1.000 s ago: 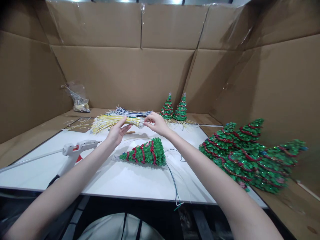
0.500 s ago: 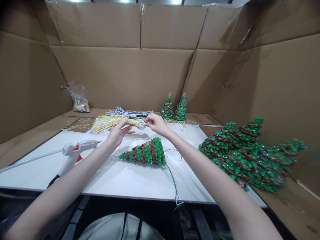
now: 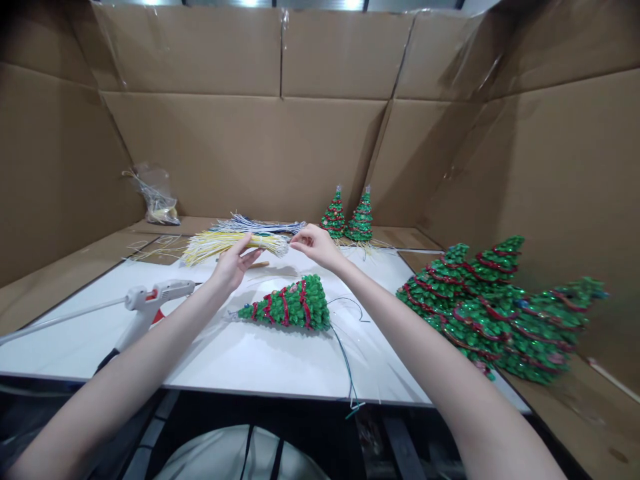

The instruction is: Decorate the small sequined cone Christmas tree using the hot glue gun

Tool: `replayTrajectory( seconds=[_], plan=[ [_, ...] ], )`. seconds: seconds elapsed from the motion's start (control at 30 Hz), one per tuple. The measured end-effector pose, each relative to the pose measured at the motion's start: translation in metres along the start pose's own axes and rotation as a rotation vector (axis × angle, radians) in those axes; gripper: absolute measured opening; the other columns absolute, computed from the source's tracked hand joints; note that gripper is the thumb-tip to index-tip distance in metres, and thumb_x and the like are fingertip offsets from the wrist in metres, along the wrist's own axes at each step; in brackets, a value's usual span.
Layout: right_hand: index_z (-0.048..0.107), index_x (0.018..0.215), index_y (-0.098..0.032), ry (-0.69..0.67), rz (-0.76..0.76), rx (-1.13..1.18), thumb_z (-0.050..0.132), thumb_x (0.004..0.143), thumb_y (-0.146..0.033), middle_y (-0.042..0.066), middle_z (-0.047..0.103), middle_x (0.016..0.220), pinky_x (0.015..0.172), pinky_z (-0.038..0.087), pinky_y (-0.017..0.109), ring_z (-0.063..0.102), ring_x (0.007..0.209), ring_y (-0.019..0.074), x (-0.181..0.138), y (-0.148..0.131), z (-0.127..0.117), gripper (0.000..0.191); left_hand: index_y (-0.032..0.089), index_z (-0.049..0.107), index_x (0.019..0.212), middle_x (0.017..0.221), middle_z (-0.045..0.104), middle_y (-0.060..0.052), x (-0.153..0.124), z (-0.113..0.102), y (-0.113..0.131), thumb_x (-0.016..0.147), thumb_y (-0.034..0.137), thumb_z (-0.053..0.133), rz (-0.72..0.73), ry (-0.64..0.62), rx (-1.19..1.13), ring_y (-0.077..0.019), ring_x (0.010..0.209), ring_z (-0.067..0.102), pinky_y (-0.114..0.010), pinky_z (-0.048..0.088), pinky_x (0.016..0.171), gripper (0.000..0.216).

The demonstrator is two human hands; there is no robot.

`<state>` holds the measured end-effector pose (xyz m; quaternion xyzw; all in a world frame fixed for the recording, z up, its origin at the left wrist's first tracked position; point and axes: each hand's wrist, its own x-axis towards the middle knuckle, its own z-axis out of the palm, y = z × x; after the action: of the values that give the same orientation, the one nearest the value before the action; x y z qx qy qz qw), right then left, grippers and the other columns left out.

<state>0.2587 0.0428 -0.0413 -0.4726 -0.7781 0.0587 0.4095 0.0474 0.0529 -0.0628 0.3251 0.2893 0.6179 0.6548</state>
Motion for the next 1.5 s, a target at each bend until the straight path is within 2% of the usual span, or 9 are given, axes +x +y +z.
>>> replayTrajectory(
  seconds=[0.17, 0.33, 0.53, 0.67, 0.73, 0.93, 1.13, 1.27, 1.5],
  plan=[
    [0.066, 0.071, -0.018, -0.009, -0.021, 0.017, 0.064, 0.075, -0.025, 0.001, 0.050, 0.067, 0.059, 0.039, 0.028, 0.049, 0.063, 0.0144, 0.004, -0.003, 0.007, 0.008, 0.015, 0.066, 0.080, 0.075, 0.070, -0.003, -0.001, 0.000, -0.004, 0.061, 0.026, 0.079, -0.024, -0.010, 0.034, -0.0178, 0.069, 0.068, -0.029, 0.052, 0.071, 0.025],
    [0.061, 0.068, -0.018, 0.040, -0.039, -0.084, 0.061, 0.076, -0.019, 0.002, 0.051, 0.069, 0.060, 0.039, 0.028, 0.048, 0.062, 0.0146, 0.004, -0.006, 0.010, 0.008, 0.015, 0.066, 0.080, 0.075, 0.070, -0.003, -0.002, 0.000, -0.004, 0.061, 0.026, 0.080, -0.022, -0.017, 0.040, -0.0178, 0.069, 0.069, -0.028, 0.051, 0.071, 0.026],
    [0.057, 0.071, -0.019, 0.089, -0.059, -0.218, 0.055, 0.077, -0.015, 0.004, 0.050, 0.075, 0.064, 0.039, 0.030, 0.049, 0.072, 0.0183, 0.003, -0.007, 0.013, 0.008, 0.015, 0.067, 0.085, 0.082, 0.071, -0.003, -0.005, 0.004, -0.001, 0.059, 0.026, 0.081, 0.002, -0.028, 0.018, -0.0164, 0.068, 0.068, -0.028, 0.051, 0.074, 0.031],
    [0.056, 0.070, -0.019, 0.101, -0.058, -0.260, 0.052, 0.077, -0.013, 0.005, 0.049, 0.077, 0.065, 0.039, 0.029, 0.049, 0.075, 0.0190, -0.001, -0.002, 0.007, 0.010, 0.014, 0.066, 0.082, 0.081, 0.070, -0.002, -0.004, 0.004, 0.003, 0.058, 0.025, 0.082, 0.026, -0.006, -0.007, -0.0151, 0.068, 0.068, -0.027, 0.052, 0.074, 0.030],
    [0.056, 0.071, -0.019, 0.084, -0.027, -0.309, 0.051, 0.077, -0.012, 0.004, 0.048, 0.077, 0.066, 0.039, 0.028, 0.049, 0.074, 0.0182, -0.005, 0.007, 0.000, 0.010, 0.014, 0.065, 0.079, 0.080, 0.070, -0.001, -0.003, 0.003, 0.006, 0.057, 0.025, 0.082, 0.040, 0.012, -0.022, -0.0145, 0.069, 0.067, -0.026, 0.053, 0.074, 0.029],
    [0.060, 0.070, -0.017, 0.010, 0.195, -0.458, 0.053, 0.076, -0.012, 0.004, 0.046, 0.077, 0.060, 0.036, 0.026, 0.048, 0.066, 0.0154, -0.024, 0.048, -0.030, 0.010, 0.014, 0.064, 0.075, 0.078, 0.069, -0.001, 0.000, 0.002, 0.010, 0.060, 0.022, 0.080, 0.070, 0.065, -0.058, -0.0139, 0.068, 0.067, -0.025, 0.055, 0.070, 0.024],
    [0.063, 0.073, -0.017, -0.050, 0.370, -0.580, 0.053, 0.076, -0.010, 0.005, 0.049, 0.078, 0.058, 0.033, 0.026, 0.050, 0.070, 0.0175, -0.042, 0.075, -0.052, 0.012, 0.014, 0.064, 0.078, 0.076, 0.068, -0.001, 0.005, 0.001, 0.016, 0.067, 0.022, 0.077, 0.116, 0.125, -0.091, -0.0118, 0.065, 0.066, -0.023, 0.056, 0.068, 0.019],
    [0.064, 0.075, -0.018, -0.117, 0.408, -0.622, 0.054, 0.076, -0.009, 0.006, 0.052, 0.079, 0.062, 0.035, 0.025, 0.053, 0.073, 0.0170, -0.047, 0.078, -0.053, 0.014, 0.014, 0.064, 0.080, 0.074, 0.068, -0.001, 0.008, 0.000, 0.020, 0.069, 0.023, 0.076, 0.138, 0.155, -0.114, -0.0102, 0.061, 0.065, -0.022, 0.056, 0.067, 0.019],
    [0.065, 0.072, -0.019, -0.221, 0.417, -0.677, 0.057, 0.076, -0.012, 0.006, 0.057, 0.084, 0.062, 0.034, 0.024, 0.055, 0.077, 0.0173, -0.048, 0.074, -0.041, 0.012, 0.013, 0.064, 0.079, 0.074, 0.068, -0.002, 0.004, 0.004, 0.020, 0.069, 0.021, 0.075, 0.125, 0.152, -0.124, -0.0118, 0.062, 0.066, -0.023, 0.056, 0.065, 0.018]
  ],
)
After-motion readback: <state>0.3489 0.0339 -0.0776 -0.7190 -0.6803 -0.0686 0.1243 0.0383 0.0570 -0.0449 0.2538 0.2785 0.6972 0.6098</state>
